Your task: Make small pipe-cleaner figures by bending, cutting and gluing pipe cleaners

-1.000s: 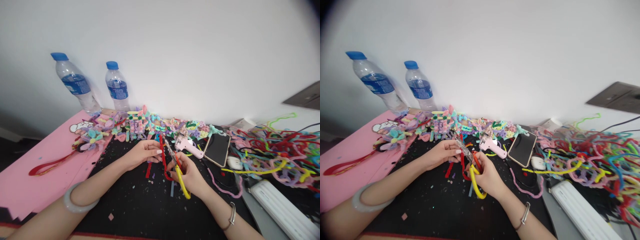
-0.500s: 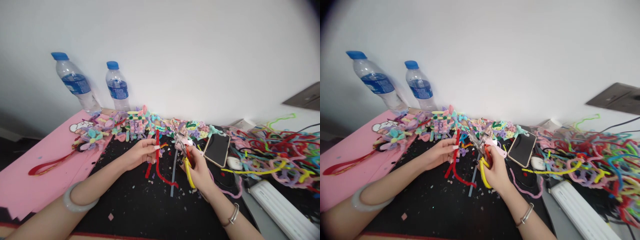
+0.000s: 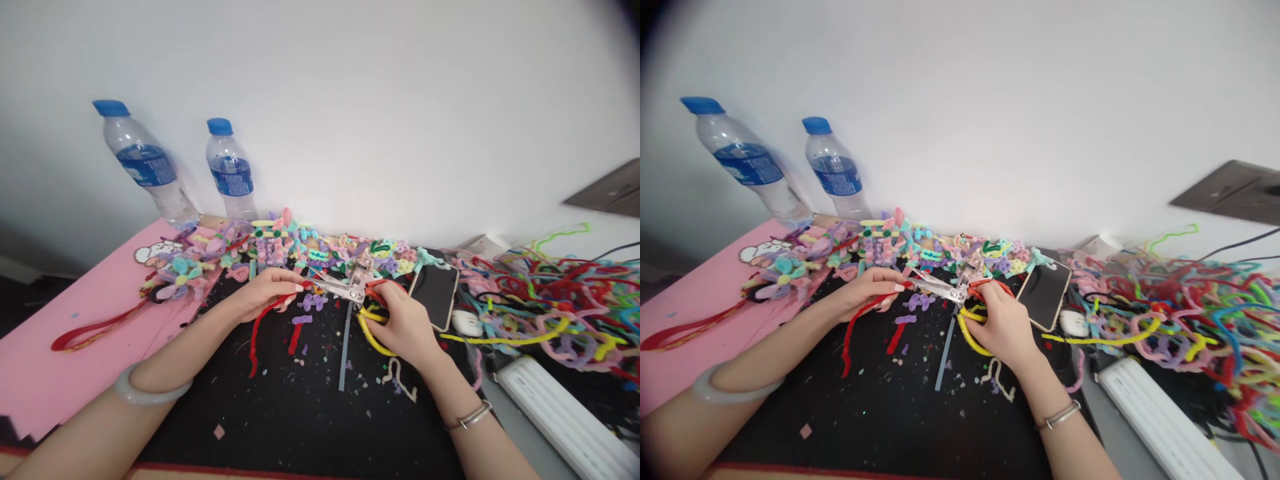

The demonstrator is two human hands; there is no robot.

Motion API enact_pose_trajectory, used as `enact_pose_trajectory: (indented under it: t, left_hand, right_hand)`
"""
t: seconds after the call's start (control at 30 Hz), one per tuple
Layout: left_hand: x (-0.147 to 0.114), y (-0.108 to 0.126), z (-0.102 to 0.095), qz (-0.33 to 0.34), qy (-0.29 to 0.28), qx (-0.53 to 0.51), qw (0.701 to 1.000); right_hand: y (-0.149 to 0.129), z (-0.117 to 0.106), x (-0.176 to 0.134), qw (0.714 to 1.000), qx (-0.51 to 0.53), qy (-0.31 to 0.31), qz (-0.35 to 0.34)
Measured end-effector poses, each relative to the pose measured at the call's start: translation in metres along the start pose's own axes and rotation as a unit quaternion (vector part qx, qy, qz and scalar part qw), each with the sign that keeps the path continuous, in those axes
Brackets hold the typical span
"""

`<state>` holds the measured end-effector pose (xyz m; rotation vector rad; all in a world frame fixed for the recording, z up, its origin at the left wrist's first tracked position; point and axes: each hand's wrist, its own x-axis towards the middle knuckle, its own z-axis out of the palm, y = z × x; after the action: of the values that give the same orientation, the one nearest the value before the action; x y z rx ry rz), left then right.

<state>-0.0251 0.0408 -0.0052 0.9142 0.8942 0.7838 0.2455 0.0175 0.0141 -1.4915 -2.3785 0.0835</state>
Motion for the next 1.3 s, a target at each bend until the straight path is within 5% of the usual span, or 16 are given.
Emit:
enact_pose_trajectory:
  t: [1.3]
  left_hand:
    - [-0.0021,0.0027,0.0084,0.007,0.024,-0.003,1.000]
  right_hand:
    - [-0.0031,0.0033,-0.0015,0.998,-0.053,-0.023,0.003]
